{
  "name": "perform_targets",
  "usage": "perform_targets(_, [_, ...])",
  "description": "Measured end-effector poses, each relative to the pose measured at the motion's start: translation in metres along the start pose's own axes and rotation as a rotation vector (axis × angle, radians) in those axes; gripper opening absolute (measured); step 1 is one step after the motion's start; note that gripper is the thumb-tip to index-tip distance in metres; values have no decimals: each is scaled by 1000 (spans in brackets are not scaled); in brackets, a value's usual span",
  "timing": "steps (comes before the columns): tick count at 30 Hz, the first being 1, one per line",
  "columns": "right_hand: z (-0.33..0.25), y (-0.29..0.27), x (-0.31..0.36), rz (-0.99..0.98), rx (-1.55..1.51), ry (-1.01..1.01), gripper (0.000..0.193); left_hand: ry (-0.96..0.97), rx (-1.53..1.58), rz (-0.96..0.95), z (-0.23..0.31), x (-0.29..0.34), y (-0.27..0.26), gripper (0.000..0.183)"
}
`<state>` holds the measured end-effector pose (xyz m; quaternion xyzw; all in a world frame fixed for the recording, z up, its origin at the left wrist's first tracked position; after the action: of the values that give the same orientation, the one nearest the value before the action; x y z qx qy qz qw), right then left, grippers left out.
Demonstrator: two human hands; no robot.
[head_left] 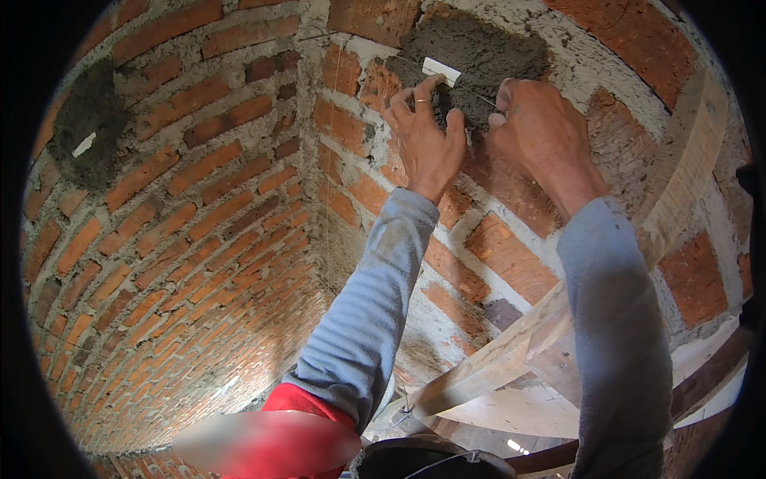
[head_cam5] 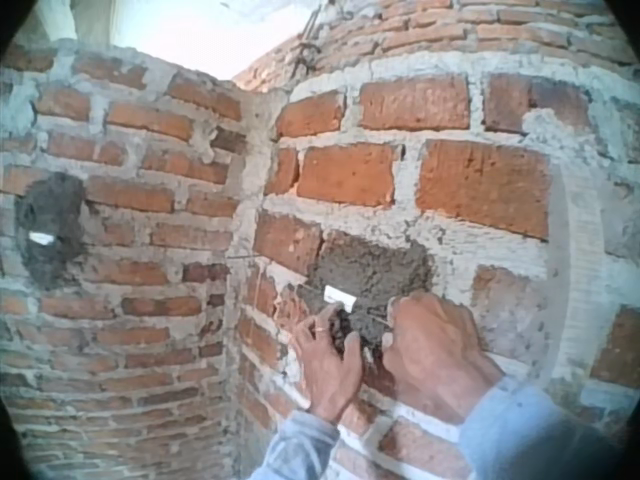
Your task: The person scoops mortar from a bucket with a trowel and applies it to a brick wall, smoothing the surface. The person also places a small white rectangular object into the mortar and continues to spread and level the material.
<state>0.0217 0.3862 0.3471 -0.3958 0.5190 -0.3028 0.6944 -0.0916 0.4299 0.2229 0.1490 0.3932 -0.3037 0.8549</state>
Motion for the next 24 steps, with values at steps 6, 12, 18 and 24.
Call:
perform_targets(6, [-1,0,0,28,-2,-4,19,-2,15,29,-2,-2,1,55])
perform_targets(12, [-2,1,1,39,-17,-1,19,-25,42,50,-5,-5,-2,56])
perform_targets(18, [-2,3,1,12,-15,16,18,-35,105,114,-5,-8,-6,60])
perform_targets(24, [-1,4,1,-7,-13,42,17,-54,3,23,-4,-10,-2,63])
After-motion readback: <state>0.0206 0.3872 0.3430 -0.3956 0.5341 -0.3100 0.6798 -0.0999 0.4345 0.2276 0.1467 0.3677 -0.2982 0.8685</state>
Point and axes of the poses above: each hand's wrist, its own x-axis away from the middle knuckle, its own y-axis out of the palm, z = x × y, the point moved 6 cm from there along -x, towards the middle knuckle, and after that the axes turned 5 degrees about y, right-handed, at the moved point
